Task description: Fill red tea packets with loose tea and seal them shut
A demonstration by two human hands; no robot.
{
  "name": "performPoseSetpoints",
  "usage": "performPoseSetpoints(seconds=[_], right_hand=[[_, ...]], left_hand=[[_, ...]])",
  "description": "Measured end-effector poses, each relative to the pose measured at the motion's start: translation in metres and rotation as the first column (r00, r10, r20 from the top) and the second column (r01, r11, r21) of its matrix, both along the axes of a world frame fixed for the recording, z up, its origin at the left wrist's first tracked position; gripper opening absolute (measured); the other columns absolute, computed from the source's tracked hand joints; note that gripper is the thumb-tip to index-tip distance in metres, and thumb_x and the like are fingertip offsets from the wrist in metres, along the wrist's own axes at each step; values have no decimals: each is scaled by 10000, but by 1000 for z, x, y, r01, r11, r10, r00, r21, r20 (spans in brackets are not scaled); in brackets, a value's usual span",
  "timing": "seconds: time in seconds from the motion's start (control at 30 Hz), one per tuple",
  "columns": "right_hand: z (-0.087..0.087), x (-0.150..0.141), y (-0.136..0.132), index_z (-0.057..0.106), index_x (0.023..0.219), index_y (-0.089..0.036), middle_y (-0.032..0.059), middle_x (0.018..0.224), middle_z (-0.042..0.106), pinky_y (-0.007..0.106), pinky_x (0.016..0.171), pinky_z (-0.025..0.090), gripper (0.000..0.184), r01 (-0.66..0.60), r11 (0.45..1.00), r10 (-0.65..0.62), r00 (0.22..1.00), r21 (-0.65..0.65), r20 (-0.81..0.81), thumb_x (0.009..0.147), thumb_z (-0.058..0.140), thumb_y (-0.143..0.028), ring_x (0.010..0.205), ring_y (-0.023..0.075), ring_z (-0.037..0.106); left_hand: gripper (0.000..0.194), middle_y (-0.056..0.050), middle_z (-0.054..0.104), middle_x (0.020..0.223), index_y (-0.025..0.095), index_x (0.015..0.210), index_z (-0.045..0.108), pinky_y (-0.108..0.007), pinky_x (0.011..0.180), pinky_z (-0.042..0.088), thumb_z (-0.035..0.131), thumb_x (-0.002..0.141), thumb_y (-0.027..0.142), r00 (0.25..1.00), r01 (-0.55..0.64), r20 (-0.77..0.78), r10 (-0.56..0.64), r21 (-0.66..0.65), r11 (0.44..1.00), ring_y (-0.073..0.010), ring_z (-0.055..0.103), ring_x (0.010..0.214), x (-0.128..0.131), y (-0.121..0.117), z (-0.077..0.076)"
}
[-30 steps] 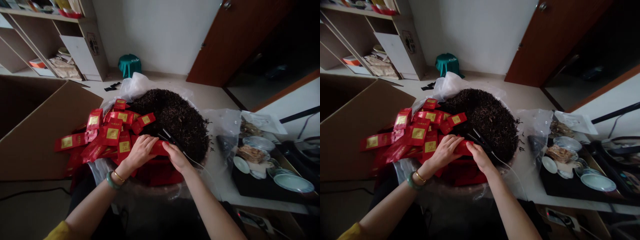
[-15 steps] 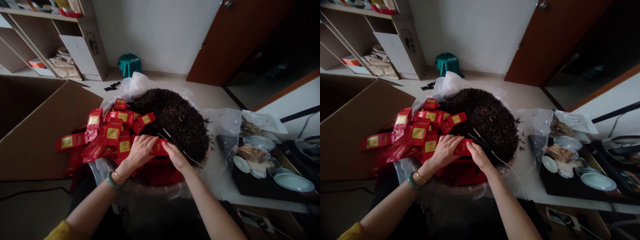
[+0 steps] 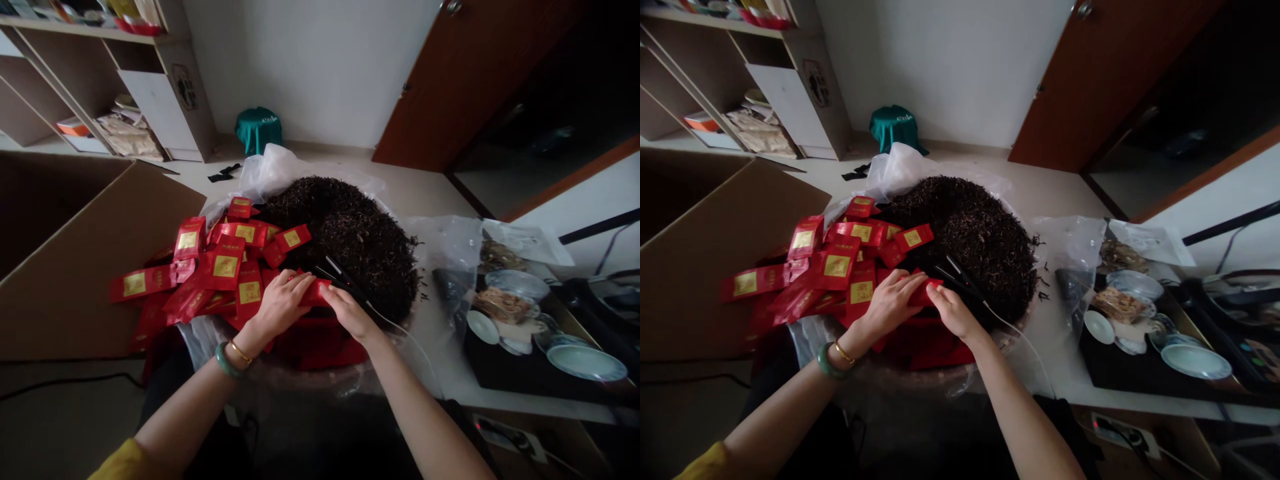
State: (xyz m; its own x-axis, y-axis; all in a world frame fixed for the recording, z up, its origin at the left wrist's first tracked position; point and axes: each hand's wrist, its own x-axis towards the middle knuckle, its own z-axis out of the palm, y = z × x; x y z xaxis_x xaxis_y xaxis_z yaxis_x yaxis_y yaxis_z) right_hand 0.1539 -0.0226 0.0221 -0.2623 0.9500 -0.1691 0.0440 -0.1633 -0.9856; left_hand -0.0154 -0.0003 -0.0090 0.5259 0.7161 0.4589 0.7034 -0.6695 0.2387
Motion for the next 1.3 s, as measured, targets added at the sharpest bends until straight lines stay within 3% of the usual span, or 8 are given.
performPoseSetpoints(seconds=[0.13, 0.27, 0.37, 0.43, 0.6, 0.83, 1.1, 1.3], right_hand=[[13, 7, -1, 710, 991, -191, 62, 955, 731, 401, 978, 431, 545, 45, 993, -49, 998, 108, 36, 823, 468, -650, 983, 235, 640], [4, 24, 8, 689, 983, -174, 85, 912, 733, 401, 882, 501, 554, 240, 957, -239, 971, 166, -27, 872, 384, -624, 914, 232, 672], [-14, 34, 17, 690, 961, -206, 72, 919, 731, 395, 828, 525, 306, 152, 960, -218, 932, 234, 290, 866, 513, -436, 898, 242, 679], [-25, 35, 20, 690, 1018, -222, 69, 1036, 715, 392, 924, 478, 229, -68, 969, -88, 799, 235, 594, 823, 569, -229, 1003, 245, 652], [-34, 22, 18, 472, 1355, -269, 108, 1433, 444, 434, 952, 443, 752, -374, 925, 211, 357, -68, 910, 662, 710, -104, 1248, 332, 464], [-37, 9, 15, 391, 1390, -328, 118, 1304, 504, 362, 822, 478, 782, -482, 861, 281, 185, -163, 942, 687, 703, -184, 1155, 309, 480], [-49, 2, 14, 535, 1256, -268, 122, 1206, 545, 337, 770, 470, 605, -522, 848, 216, 191, -87, 958, 683, 683, -144, 1007, 285, 573], [-49, 8, 21, 650, 1014, -231, 67, 1082, 608, 288, 733, 446, 379, -462, 887, 188, 345, -8, 919, 662, 630, -91, 907, 221, 617]], left_hand=[[488, -81, 692, 1097, 166, 1164, 589, -382, 828, 520, 724, 697, 218, 993, -48, 112, 42, 52, 998, -263, 577, 967, -1, 2, 2], [406, -69, 712, 1017, 176, 1113, 619, -377, 801, 533, 713, 726, 259, 961, -131, 251, 120, 31, 991, -237, 591, 897, -3, 4, 9], [399, -67, 712, 954, 178, 1100, 626, -364, 767, 539, 713, 737, 319, 932, -169, 322, 168, -24, 985, -221, 590, 863, -3, 5, 14], [410, -65, 704, 939, 176, 1086, 630, -350, 749, 541, 730, 720, 330, 919, -175, 347, 186, -61, 983, -212, 590, 849, -3, 6, 15], [436, -57, 687, 949, 187, 1067, 623, -330, 701, 541, 762, 672, 307, 912, -160, 362, 193, -119, 980, -208, 591, 851, -2, 5, 14], [447, -64, 688, 941, 170, 1069, 611, -351, 731, 540, 763, 666, 292, 920, -136, 354, 166, -108, 985, -215, 583, 854, -1, 4, 14], [439, -58, 685, 954, 183, 1070, 611, -350, 748, 537, 759, 669, 282, 920, -127, 351, 173, -148, 981, -213, 584, 871, 0, 3, 14], [451, -58, 686, 953, 183, 1065, 608, -357, 751, 539, 769, 656, 288, 921, -132, 347, 176, -146, 980, -216, 588, 866, -1, 6, 12]])
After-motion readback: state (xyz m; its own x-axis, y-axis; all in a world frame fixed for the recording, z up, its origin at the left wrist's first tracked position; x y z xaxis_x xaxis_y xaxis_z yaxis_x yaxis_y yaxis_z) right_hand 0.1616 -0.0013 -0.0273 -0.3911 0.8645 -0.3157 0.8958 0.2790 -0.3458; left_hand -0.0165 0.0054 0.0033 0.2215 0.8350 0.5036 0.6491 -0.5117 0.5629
